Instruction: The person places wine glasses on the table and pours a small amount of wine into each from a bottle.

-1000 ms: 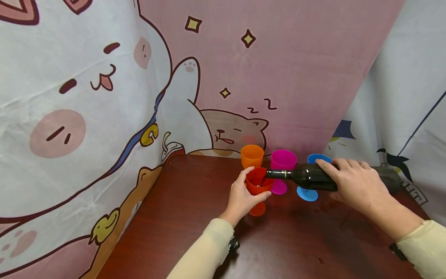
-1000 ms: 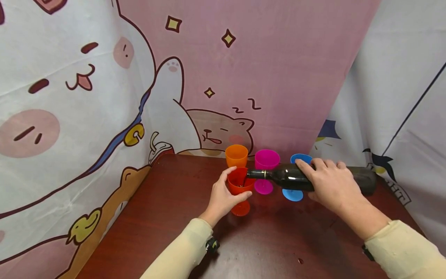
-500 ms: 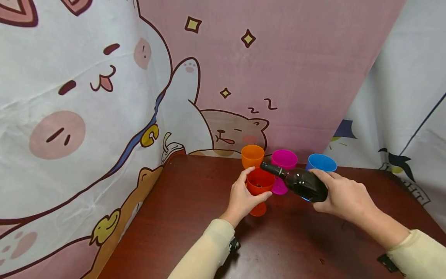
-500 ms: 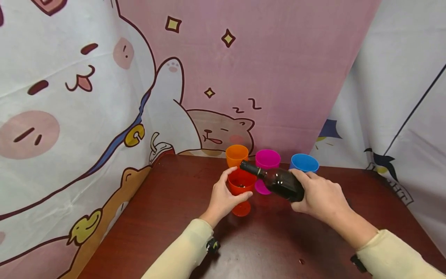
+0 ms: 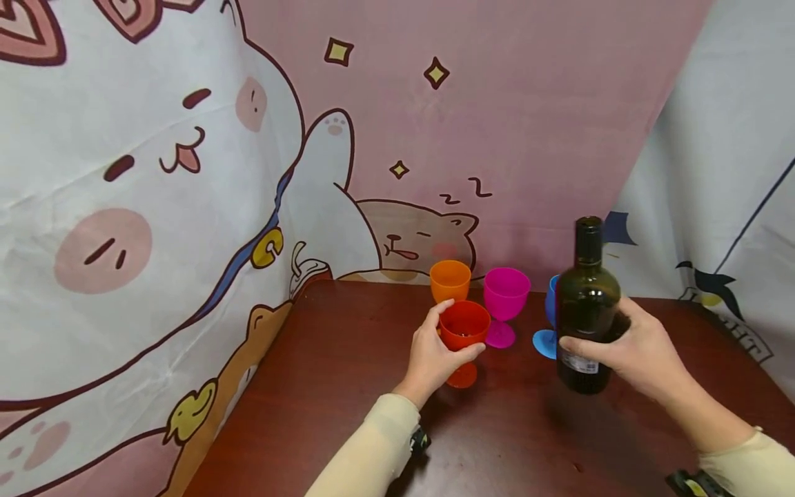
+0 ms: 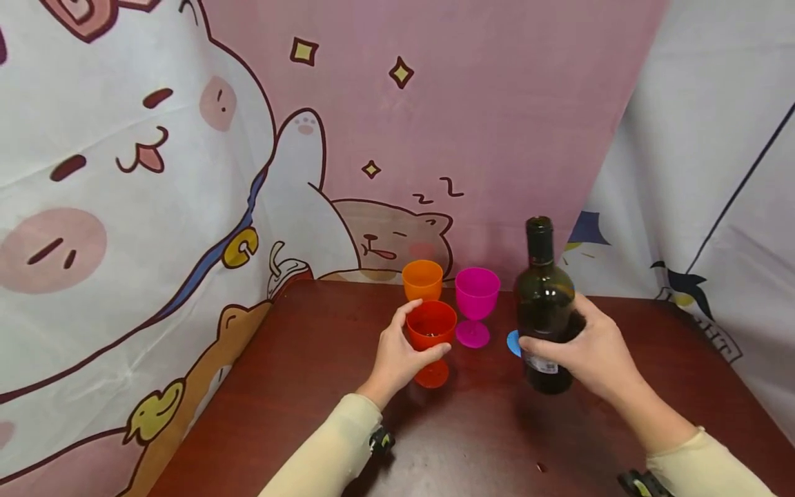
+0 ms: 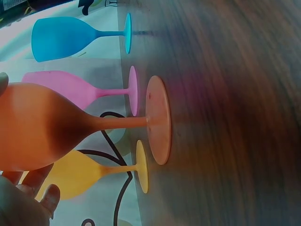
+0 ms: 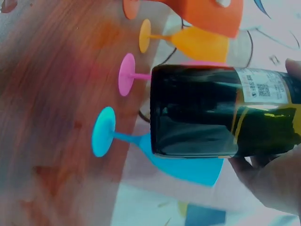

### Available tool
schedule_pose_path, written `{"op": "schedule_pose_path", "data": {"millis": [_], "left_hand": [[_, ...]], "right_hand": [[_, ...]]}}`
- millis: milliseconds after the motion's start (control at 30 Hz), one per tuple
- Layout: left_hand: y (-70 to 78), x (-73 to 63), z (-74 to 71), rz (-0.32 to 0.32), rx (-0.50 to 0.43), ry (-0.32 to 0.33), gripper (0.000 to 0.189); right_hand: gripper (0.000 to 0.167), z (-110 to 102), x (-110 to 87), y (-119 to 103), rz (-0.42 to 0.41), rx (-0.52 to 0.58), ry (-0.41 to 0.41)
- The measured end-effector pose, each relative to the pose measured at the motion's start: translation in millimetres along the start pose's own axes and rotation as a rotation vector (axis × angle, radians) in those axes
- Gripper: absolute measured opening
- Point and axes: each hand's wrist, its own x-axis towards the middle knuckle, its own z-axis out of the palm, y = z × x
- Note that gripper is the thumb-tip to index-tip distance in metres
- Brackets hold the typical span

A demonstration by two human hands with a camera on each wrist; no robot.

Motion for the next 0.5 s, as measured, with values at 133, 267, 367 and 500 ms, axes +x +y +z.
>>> {"op": "schedule_pose_path", "data": {"millis": [133, 267, 367, 500], "left_hand": [[0.2, -1.0, 2.9, 0.007, -0.003, 0.006, 0.088], [-0.3, -2.3, 4.7, 0.003, -0.009, 0.012, 0.088], [-0.8, -2.6, 5.5, -0.003, -0.011, 0.016, 0.088], [-1.1, -1.6, 6.1, 0.001, -0.008, 0.022, 0.088]], "right_hand": [[0.081, -13, -8.6, 25, 0.144, 0.035, 0.073], [0.09, -26, -17.2, 55, 0.268, 0.006, 0.145], [0.092, -36, -23.7, 78, 0.321, -0.017, 0.188], [0.097, -43, -27.8, 102, 0.394, -0.026, 0.223]]}}
